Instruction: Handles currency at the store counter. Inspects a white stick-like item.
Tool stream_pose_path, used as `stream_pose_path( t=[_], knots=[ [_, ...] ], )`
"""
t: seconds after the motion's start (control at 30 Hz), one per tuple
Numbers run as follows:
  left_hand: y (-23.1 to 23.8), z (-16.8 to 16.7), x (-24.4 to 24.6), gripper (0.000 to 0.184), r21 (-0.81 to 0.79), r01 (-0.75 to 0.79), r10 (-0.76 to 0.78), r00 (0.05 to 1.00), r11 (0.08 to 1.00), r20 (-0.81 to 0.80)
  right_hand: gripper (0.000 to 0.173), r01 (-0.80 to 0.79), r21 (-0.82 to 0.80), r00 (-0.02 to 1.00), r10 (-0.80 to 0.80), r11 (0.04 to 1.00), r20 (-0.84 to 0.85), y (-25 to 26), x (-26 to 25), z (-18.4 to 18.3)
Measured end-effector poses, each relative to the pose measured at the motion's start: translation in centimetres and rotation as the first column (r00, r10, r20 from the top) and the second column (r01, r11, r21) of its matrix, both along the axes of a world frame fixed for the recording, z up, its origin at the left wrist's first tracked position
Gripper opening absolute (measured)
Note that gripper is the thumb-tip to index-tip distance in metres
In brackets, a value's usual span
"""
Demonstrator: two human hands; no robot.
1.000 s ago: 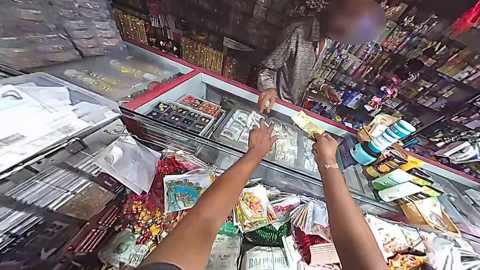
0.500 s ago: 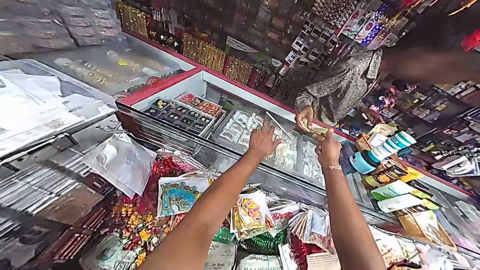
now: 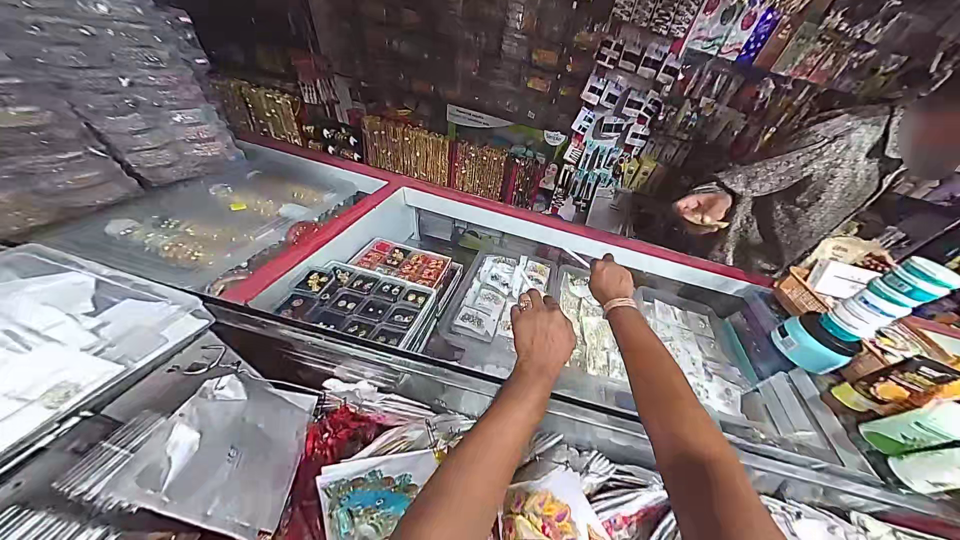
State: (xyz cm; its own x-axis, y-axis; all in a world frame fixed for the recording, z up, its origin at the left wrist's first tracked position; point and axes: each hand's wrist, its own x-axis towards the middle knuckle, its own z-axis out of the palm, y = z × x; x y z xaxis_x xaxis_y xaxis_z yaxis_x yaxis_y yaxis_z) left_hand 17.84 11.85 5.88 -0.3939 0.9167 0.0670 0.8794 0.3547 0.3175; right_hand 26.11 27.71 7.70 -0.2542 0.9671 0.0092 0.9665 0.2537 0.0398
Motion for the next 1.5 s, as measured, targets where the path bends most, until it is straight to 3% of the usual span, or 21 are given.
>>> stream_pose_path(
  t=[0.23, 0.5, 0.63, 0.73, 0.8, 0.87, 0.93, 1.0, 1.07, 1.13, 1.2, 1.23, 1.3, 1.4, 1.5],
  knots=[
    [0.1, 0.6, -0.3, 0.041, 0.019, -0.009, 0.007, 0.995, 1.0, 0.099, 0.032, -0.138, -0.097, 0.979, 0.151, 0.986, 0.138, -0.9, -0.7, 2.4],
    [-0.2, 1.9, -0.4, 0.039, 0.026, -0.034, 0.029, 0.979, 0.999, 0.2, 0.034, -0.113, -0.167, 0.978, 0.139, 0.98, 0.155, -1.9, 1.1, 3.1],
    [-1.1, 4.8, -0.2, 0.03, -0.123, 0.049, -0.015, 0.964, 0.991, 0.264, 0.038, -0.107, -0.21, 0.99, 0.123, 0.972, 0.063, -3.7, 1.6, 3.0],
    [-2.2, 5.7, 0.6, 0.029, -0.176, 0.115, -0.069, 0.966, 0.978, 0.248, 0.031, -0.097, -0.259, 0.976, 0.041, 0.961, -0.213, -6.8, 2.5, 3.2],
    [-3.1, 5.8, 0.6, 0.03, -0.188, 0.14, -0.089, 0.963, 0.972, 0.255, 0.016, -0.105, -0.33, 0.846, -0.091, 0.938, -0.526, -9.6, 3.7, 2.9],
    [-3.8, 5.3, 0.2, 0.031, -0.179, 0.132, -0.08, 0.96, 0.975, 0.27, 0.018, -0.225, -0.449, 0.513, -0.287, 0.865, -0.809, -13.2, 5.2, 3.0],
    [-4.7, 5.0, -0.6, 0.036, -0.148, 0.104, -0.048, 0.939, 0.984, 0.339, 0.021, -0.384, -0.485, 0.221, -0.432, 0.786, -0.874, -16.8, 6.6, 3.5],
    [-6.1, 4.4, -1.8, 0.041, -0.102, 0.1, -0.04, 0.88, 0.99, 0.474, 0.019, -0.464, -0.454, 0.063, -0.483, 0.761, -0.873, -20.1, 8.1, 3.4],
    [-8.1, 3.2, -2.1, 0.039, -0.006, 0.117, -0.083, 0.742, 0.993, 0.665, 0.015, -0.449, -0.42, -0.024, -0.48, 0.789, -0.877, -22.9, 9.2, 2.9],
    [-11.3, 3.0, -1.1, 0.036, 0.121, 0.133, -0.172, 0.494, 0.984, 0.852, 0.012, -0.418, -0.375, -0.09, -0.448, 0.828, -0.889, -25.1, 9.9, 2.0],
    [-14.9, 3.8, 1.0, 0.038, 0.225, 0.112, -0.248, 0.278, 0.968, 0.928, 0.009, -0.374, -0.325, -0.13, -0.396, 0.869, -0.909, -27.5, 10.2, 1.0],
    [-16.3, 3.9, 2.1, 0.039, 0.264, 0.098, -0.28, 0.235, 0.96, 0.931, 0.009, -0.353, -0.303, -0.144, -0.372, 0.885, -0.917, -28.8, 10.3, 0.7],
    [-18.5, 3.9, 4.1, 0.038, 0.334, 0.094, -0.347, 0.274, 0.938, 0.897, 0.01, -0.327, -0.266, -0.158, -0.33, 0.907, -0.931, -31.0, 10.9, 0.3],
    [-20.4, 3.5, 6.6, 0.026, 0.418, 0.152, -0.441, 0.438, 0.895, 0.784, 0.014, -0.34, -0.224, -0.226, -0.311, 0.913, -0.923, -33.4, 13.4, -0.3],
    [-21.9, 2.8, 8.6, 0.024, 0.422, 0.278, -0.505, 0.446, 0.863, 0.739, 0.012, -0.338, -0.201, -0.282, -0.303, 0.919, -0.91, -36.2, 16.9, -1.3]
  ],
)
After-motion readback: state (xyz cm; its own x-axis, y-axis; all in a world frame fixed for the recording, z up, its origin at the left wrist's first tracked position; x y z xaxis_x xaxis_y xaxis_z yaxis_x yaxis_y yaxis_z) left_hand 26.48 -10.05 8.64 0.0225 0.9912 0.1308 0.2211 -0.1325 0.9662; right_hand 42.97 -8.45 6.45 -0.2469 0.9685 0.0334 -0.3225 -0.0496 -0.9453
